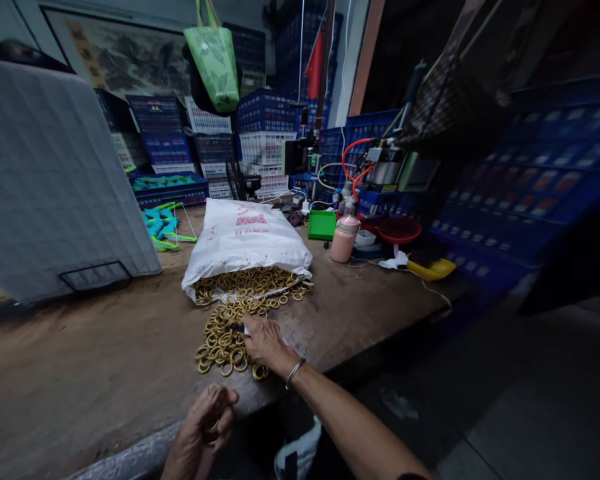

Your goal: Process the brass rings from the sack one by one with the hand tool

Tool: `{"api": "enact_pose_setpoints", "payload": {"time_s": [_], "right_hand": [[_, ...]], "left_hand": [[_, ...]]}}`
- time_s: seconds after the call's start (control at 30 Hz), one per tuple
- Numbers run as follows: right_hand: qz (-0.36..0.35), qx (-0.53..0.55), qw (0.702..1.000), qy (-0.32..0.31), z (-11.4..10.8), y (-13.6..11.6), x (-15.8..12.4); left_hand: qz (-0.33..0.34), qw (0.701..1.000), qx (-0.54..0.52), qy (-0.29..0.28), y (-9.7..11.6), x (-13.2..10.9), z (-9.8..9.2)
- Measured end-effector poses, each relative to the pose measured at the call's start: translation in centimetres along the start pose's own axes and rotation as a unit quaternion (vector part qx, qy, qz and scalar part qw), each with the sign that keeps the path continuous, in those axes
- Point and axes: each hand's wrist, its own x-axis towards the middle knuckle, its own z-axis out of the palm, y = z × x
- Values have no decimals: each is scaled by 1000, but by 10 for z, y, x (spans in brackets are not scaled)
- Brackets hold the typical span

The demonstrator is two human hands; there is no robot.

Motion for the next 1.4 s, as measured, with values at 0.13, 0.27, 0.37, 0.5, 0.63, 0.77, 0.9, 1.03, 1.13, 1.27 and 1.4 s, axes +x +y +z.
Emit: {"api": "enact_pose_setpoints", "payload": {"time_s": [0.13, 0.27, 0.37, 0.5, 0.63, 0.77, 0.9, 1.03, 1.13, 1.27, 1.4], "right_hand": [[1, -42, 999, -29, 8, -3, 5], [10, -35, 999, -26, 12, 0, 8], [26, 21, 999, -12, 14, 5, 12], [59, 142, 988, 11, 10, 12, 15], [59, 262, 963, -15, -2, 10, 9], [45, 321, 945, -52, -16, 0, -2], [22, 331, 941, -74, -21, -13, -10], [29, 342, 936, -77, -19, -22, -12], [62, 350, 932, -75, -17, -27, -13], [115, 374, 916, -89, -14, -32, -19], [157, 467, 860, -130, -8, -33, -24]], "left_hand": [[-4, 998, -54, 6, 4, 1, -4], [-28, 996, -87, 6, 10, 4, -5], [-46, 992, -117, 14, 14, 8, -6], [-48, 988, -138, 39, 15, 16, -7], [-10, 993, -107, 54, 13, 27, -5], [61, 994, -3, 93, 13, 36, 1], [89, 986, 107, 94, 16, 43, 6], [111, 978, 159, 77, 16, 46, 6], [144, 969, 177, 100, 16, 44, 4], [221, 944, 218, 117, 21, 38, 7], [243, 936, 231, 105, 26, 31, 13]]}}
